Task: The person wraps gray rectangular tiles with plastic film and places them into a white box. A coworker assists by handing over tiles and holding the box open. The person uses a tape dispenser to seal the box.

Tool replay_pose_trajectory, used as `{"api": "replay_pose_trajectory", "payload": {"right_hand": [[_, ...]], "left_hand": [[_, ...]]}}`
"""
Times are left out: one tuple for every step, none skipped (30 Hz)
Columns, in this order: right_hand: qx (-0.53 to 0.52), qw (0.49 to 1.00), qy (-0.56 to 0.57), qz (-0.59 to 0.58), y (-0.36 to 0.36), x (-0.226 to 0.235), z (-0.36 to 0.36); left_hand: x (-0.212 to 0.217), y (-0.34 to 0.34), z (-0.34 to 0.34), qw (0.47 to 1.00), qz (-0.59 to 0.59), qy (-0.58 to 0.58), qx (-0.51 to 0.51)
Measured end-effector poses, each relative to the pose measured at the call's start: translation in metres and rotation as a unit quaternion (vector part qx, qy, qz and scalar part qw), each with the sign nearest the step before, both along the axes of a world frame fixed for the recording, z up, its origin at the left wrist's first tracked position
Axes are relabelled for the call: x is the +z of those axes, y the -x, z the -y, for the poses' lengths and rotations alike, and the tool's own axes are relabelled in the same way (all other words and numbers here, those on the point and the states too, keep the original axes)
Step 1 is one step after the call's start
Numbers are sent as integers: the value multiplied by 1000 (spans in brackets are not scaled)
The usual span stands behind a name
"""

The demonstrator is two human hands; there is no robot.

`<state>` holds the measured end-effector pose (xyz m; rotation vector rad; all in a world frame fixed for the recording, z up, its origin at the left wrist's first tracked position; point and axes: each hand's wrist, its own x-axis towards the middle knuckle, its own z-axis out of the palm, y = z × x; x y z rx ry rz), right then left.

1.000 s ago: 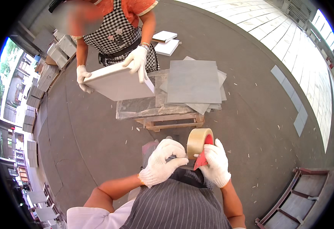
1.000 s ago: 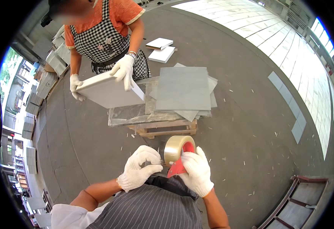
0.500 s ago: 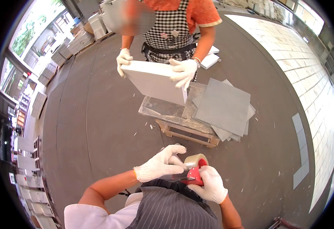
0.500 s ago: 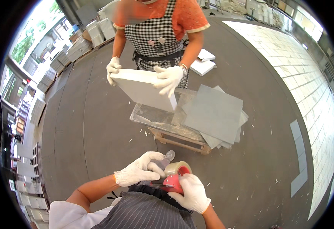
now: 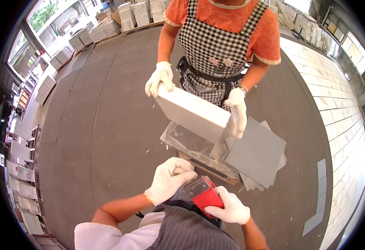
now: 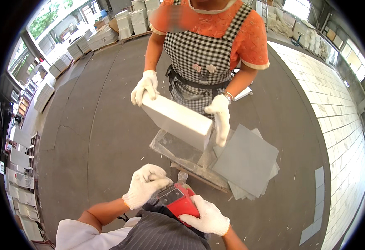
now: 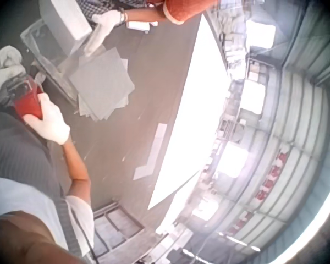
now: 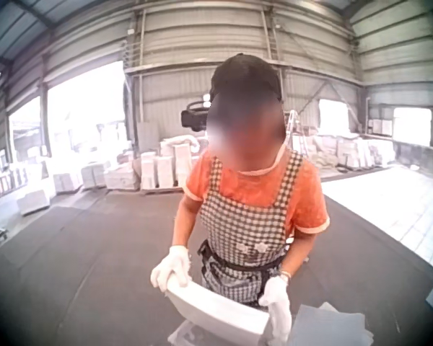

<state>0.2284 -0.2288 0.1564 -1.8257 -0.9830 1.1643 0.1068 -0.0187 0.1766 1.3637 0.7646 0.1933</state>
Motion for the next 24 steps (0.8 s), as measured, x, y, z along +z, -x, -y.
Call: {"api": "replay_pose_trajectory", "payload": {"right_hand": [[6,1000,3,-2,-11,6,-12],[14,1000,6,-7,-21,13,-25],[22,1000,9,-12,-31,20,-39],[30,999,19,-5,-41,28,-54],[36,999,31,2,-51,37,-69],[43,998,43,9,-61,47,-83],[28,998,60,-14,-69,59,-96],[33,998,62,-2,-77,63,-104],[40,997,60,10,-88,66,-109],[47,997,59,23,-99,70,-114],[38,996,74,34,-108,78,-117],[21,996,80,39,-117,78,-120],[1,995,87,45,-123,82,-120],[-19,994,94,52,-128,87,-124],[-40,993,105,28,-134,93,-131],[-42,992,120,22,-140,100,-143],[-42,990,131,15,-146,103,-158],[-27,992,117,25,-155,101,-176],[-19,993,108,41,-161,102,-193],[-10,994,95,57,-167,104,-209],[-7,995,88,46,-174,106,-226],[1,996,81,31,-180,108,-245],[-7,992,125,-1,-184,113,-263],[-13,985,169,-32,-187,121,-280]], "left_hand": [[-6,-10,-14,998,41,36,26],[-8,-16,-27,996,61,51,37],[-10,-22,-41,993,81,67,47],[-10,-28,-54,990,101,81,58],[-3,-37,-66,990,99,75,68],[3,-45,-79,990,103,53,82],[10,-53,-92,989,107,30,96],[14,-63,-108,988,111,7,110],[19,-69,-129,980,147,-24,131],[18,-73,-154,971,173,-25,164],[20,-77,-176,968,177,-33,174],[19,-83,-196,965,179,-40,186],[20,-91,-210,966,176,-39,183],[21,-99,-221,968,173,-37,180],[21,-106,-232,969,169,-37,179],[17,-113,-244,970,150,-70,181],[9,-119,-257,968,129,-107,185],[3,-125,-268,966,107,-143,188],[1,-135,-282,965,105,-136,199],[-4,-143,-295,966,111,-117,203],[-13,-149,-309,967,118,-99,205],[-23,-151,-322,967,121,-82,211],[-36,-152,-334,964,123,-79,222],[-46,-154,-342,964,121,-73,226]]}}
